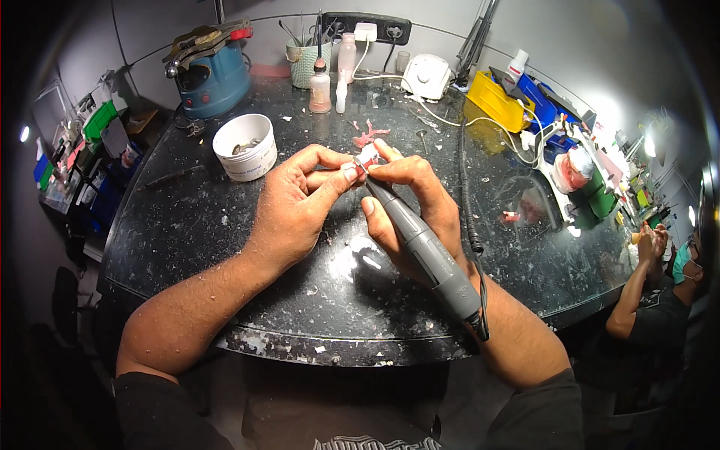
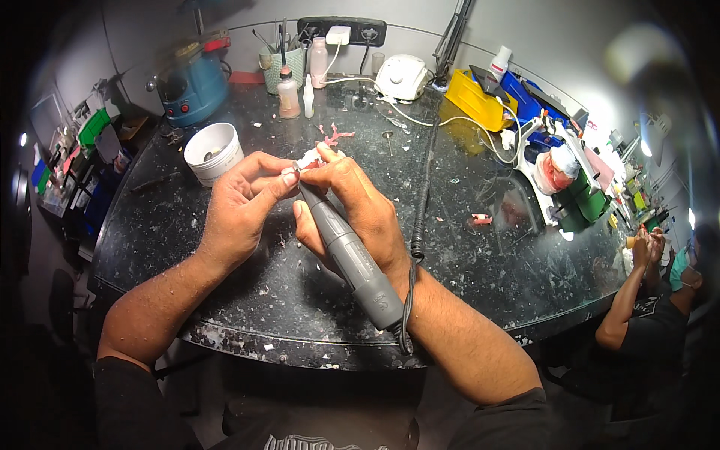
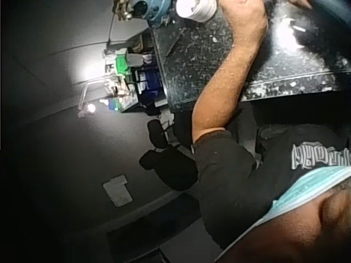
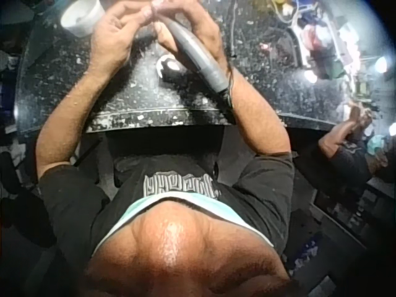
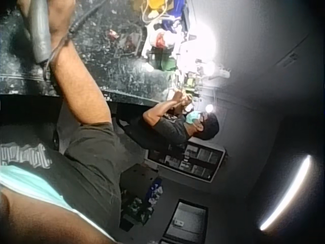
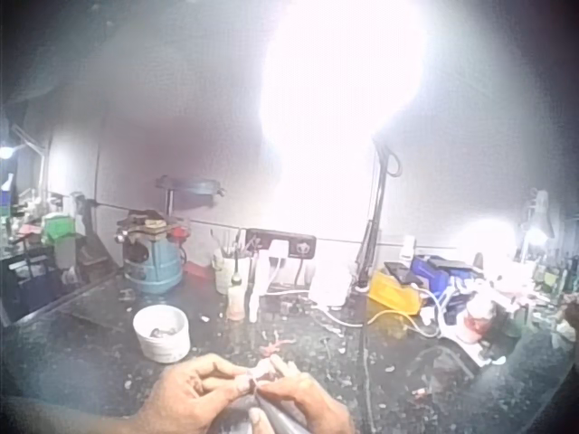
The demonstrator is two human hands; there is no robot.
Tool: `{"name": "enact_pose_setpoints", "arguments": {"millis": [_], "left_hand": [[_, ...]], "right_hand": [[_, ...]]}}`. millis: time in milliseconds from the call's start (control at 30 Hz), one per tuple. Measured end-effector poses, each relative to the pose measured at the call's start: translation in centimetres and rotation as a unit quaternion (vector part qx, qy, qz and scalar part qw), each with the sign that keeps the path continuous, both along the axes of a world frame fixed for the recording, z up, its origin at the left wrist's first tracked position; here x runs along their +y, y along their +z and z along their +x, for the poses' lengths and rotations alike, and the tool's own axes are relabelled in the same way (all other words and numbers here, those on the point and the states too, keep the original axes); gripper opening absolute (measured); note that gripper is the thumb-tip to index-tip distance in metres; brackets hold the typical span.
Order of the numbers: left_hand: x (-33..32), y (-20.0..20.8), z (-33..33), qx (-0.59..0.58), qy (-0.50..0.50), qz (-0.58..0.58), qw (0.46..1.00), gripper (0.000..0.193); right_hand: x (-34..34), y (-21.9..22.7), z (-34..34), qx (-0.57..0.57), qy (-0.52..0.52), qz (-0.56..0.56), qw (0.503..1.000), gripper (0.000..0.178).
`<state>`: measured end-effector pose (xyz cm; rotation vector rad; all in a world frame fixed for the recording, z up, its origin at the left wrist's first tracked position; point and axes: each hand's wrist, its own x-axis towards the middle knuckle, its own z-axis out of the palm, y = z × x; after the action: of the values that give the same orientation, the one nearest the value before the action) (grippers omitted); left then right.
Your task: The person holds a small pink resin-like object and uses a rotary tool to carve and shape it. They rotate the object frequently to access different sides while grinding away material. The workspace is cluttered with tools and debris from the carving process.
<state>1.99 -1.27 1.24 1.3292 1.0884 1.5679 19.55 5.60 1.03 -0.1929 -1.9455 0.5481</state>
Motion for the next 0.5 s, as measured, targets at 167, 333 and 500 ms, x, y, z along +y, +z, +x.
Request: {"name": "enact_pose_setpoints", "arguments": {"millis": [167,333,500], "left_hand": [[0.01,-0.03,-0.02,-0.002,-0.001,0.005,1.000,0.015],[0.00,0.07,0.24,-0.012,0.003,0.012,1.000,0.014],[0.00,0.02,0.09,-0.010,0.017,0.011,1.000,0.013]], "right_hand": [[-0.21,0.00,0.02,-0.020,-0.007,-0.010,1.000,0.038],[-0.20,-0.04,-0.03,-0.008,-0.004,0.000,1.000,0.037],[-0.10,0.02,-0.31,0.014,0.009,0.015,1.000,0.038]]}}
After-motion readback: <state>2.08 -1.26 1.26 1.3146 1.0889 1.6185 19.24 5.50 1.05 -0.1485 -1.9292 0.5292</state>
